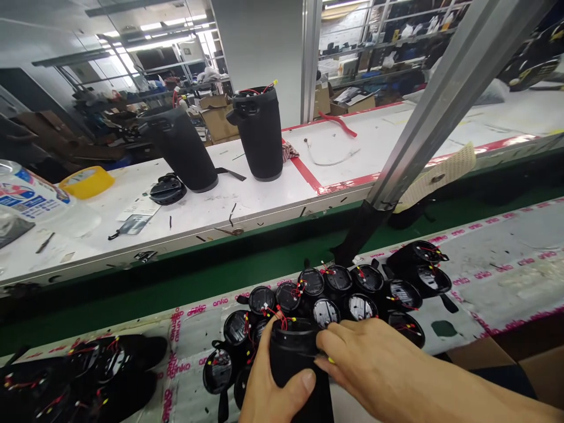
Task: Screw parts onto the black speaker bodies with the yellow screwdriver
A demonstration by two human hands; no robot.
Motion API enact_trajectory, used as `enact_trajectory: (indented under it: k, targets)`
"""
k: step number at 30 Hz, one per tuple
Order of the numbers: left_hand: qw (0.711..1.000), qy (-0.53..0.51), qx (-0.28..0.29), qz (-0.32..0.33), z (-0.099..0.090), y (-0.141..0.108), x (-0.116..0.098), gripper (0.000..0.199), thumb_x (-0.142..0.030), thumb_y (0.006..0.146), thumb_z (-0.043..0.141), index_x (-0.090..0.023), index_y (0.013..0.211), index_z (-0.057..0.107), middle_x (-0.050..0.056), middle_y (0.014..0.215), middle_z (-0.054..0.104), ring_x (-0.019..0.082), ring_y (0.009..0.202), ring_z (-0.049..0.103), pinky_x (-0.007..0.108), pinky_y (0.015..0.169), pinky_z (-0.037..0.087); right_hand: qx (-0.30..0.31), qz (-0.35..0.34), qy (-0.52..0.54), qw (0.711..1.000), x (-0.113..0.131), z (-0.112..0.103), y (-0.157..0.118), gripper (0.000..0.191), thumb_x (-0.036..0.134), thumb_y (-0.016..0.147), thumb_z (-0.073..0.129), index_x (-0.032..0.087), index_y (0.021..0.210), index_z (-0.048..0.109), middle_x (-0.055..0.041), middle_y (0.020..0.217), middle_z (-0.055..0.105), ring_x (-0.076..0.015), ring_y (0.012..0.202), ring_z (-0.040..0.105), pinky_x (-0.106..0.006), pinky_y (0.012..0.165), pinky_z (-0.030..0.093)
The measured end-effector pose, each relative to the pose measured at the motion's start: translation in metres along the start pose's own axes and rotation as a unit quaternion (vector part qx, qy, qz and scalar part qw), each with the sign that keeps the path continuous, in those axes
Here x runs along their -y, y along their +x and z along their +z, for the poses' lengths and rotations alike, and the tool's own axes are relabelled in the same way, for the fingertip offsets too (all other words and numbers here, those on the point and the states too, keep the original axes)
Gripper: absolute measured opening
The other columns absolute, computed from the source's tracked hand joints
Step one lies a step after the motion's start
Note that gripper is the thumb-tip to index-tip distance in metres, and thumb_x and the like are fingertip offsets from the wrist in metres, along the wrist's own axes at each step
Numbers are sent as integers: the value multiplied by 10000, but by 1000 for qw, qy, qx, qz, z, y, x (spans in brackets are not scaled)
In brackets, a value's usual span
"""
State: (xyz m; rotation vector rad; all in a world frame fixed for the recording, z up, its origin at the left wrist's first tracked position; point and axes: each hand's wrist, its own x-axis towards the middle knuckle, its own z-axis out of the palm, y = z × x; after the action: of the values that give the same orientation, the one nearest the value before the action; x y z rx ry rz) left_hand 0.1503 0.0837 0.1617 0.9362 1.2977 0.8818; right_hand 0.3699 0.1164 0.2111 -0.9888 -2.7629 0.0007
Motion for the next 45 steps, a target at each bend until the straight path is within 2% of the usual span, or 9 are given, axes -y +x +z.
enact_trajectory:
  k: [3,11,22,28,32,35,39,42,45]
  targets:
    - [999,37,-12,-7,0,-1,-3,1022,-591,685,892,-207,1539,484,142,1546,684,402,1517,540,498,1263,414,12,-30,-29,999,2,8,3,314,191,930,733,294,945,437,56,781,612,-225,598,588,-429,506,146]
    - [997,74,-17,-5,1,-6,-7,984,-472,710,848,-193,1570,459,136,1471,744,404,1476,586,519,1222,453,24,-19,-36,999,2,21,-2,284,145,893,685,288,950,446,32,793,604,-231,615,568,-438,525,155]
    - [993,107,-46,-12,7,-10,-7,971,-435,696,834,-173,1562,481,148,1492,723,398,1454,604,482,1197,475,53,-44,-32,997,0,6,1,364,114,615,798,281,815,543,19,752,577,-218,580,516,-441,510,49]
    - [985,159,-65,-33,14,-10,-9,978,-451,720,721,-95,1584,432,206,1448,738,427,1418,632,565,1164,490,115,-56,-44,991,2,2,5,336,183,654,892,264,826,615,10,752,607,-210,570,557,-435,463,68]
    - [987,140,-75,-31,12,-8,-6,963,-485,712,767,-125,1556,476,195,1426,750,435,1379,653,565,1172,476,154,-63,-32,985,1,-4,12,266,211,755,887,249,864,648,3,799,652,-220,600,615,-423,442,144]
    - [997,46,-60,-27,8,-6,-3,932,-546,704,819,-171,1502,517,155,1398,772,406,1318,697,507,1157,504,129,2,66,989,-4,-7,12,114,221,991,710,248,912,630,22,822,705,-209,641,677,-390,484,317]
    - [999,-8,-48,-22,2,-5,4,967,-625,701,862,-207,1503,519,144,1468,737,403,1417,631,511,1240,437,56,120,163,978,-10,-7,3,155,216,1138,479,219,1063,614,0,947,765,-191,763,734,-336,657,463]
    - [997,-2,-55,-51,-4,-5,7,945,-655,758,814,-241,1552,511,131,1525,698,411,1497,556,552,1309,342,48,97,128,986,-9,-7,-2,222,176,1139,416,219,1020,598,-23,951,750,-197,743,709,-351,651,429]
    - [995,-34,-39,-79,-8,-6,3,898,-670,794,786,-255,1553,545,113,1531,699,401,1502,554,521,1306,362,33,24,68,997,-4,-6,-3,170,137,1084,499,236,984,595,-4,907,711,-203,698,662,-372,599,357]
